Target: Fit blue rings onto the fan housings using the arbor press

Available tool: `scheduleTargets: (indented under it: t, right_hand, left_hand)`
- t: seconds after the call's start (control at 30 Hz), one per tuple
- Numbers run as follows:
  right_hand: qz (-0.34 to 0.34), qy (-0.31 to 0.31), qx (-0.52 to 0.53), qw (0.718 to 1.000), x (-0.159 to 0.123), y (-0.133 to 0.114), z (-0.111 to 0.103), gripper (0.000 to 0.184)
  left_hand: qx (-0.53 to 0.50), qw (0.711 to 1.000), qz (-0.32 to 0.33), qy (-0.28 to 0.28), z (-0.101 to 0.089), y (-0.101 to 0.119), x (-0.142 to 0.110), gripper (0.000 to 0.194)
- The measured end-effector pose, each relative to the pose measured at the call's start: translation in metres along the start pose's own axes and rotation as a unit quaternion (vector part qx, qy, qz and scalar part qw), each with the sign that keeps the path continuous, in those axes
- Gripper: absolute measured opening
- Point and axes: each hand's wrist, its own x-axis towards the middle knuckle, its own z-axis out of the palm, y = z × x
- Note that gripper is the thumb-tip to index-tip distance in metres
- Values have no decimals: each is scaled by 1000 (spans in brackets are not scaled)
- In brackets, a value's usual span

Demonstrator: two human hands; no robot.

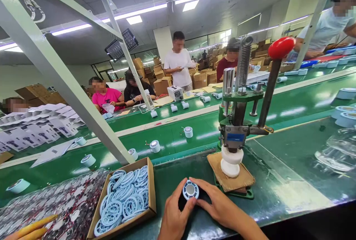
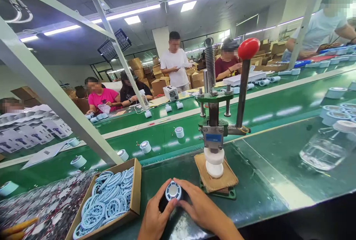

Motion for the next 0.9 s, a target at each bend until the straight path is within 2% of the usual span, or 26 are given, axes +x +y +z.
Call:
scheduleTargets:
  t: [0.1, 0.17, 0.27, 0.33, 0.4, 0.43, 0.5, 0.53, 0.57, 0.6, 0.63, 0.7, 0.77, 0.83, 0.9]
  right_hand:
    - [-7, -15, -24, 1000, -1, -6, -4, 59]
    - [-1, -19, -50, 999, -4, -17, -15, 65]
    - [-18, 16, -85, 996, -10, -56, -51, 64]
    - [-81, 103, -122, 984, -11, -97, -88, 47]
    - [-174, 248, -171, 938, -5, -143, -131, 31]
    - [-219, 329, -190, 899, 1, -165, -153, 26]
    - [-280, 482, -233, 797, 19, -200, -195, 23]
    - [-287, 537, -257, 750, 30, -213, -214, 25]
    - [-276, 573, -277, 720, 42, -222, -232, 31]
    - [-250, 593, -288, 709, 55, -227, -247, 37]
    - [-215, 597, -288, 717, 66, -230, -261, 43]
    - [-140, 581, -267, 756, 86, -229, -281, 42]
    - [-97, 559, -243, 787, 100, -225, -290, 38]
    - [-90, 550, -227, 799, 106, -221, -291, 42]
    - [-95, 557, -219, 795, 107, -219, -289, 43]
  left_hand:
    - [22, 1000, 18, -3, -4, -5, 4, 65]
    - [24, 999, 29, 8, -1, -4, 10, 63]
    - [-15, 999, 25, 42, 13, 15, 24, 63]
    - [-53, 996, 30, 59, 27, 39, 36, 64]
    - [-76, 994, 49, 57, 41, 65, 49, 65]
    - [-82, 993, 61, 52, 48, 77, 55, 65]
    - [-83, 993, 79, 37, 60, 97, 67, 65]
    - [-82, 992, 87, 30, 65, 104, 72, 63]
    - [-80, 992, 94, 24, 70, 109, 76, 62]
    - [-79, 991, 103, 19, 73, 113, 80, 60]
    - [-79, 990, 113, 17, 77, 116, 83, 59]
    - [-79, 988, 128, 16, 82, 118, 87, 58]
    - [-76, 988, 135, 22, 86, 117, 90, 60]
    - [-72, 987, 141, 30, 90, 114, 93, 61]
    - [-70, 985, 153, 33, 94, 111, 94, 62]
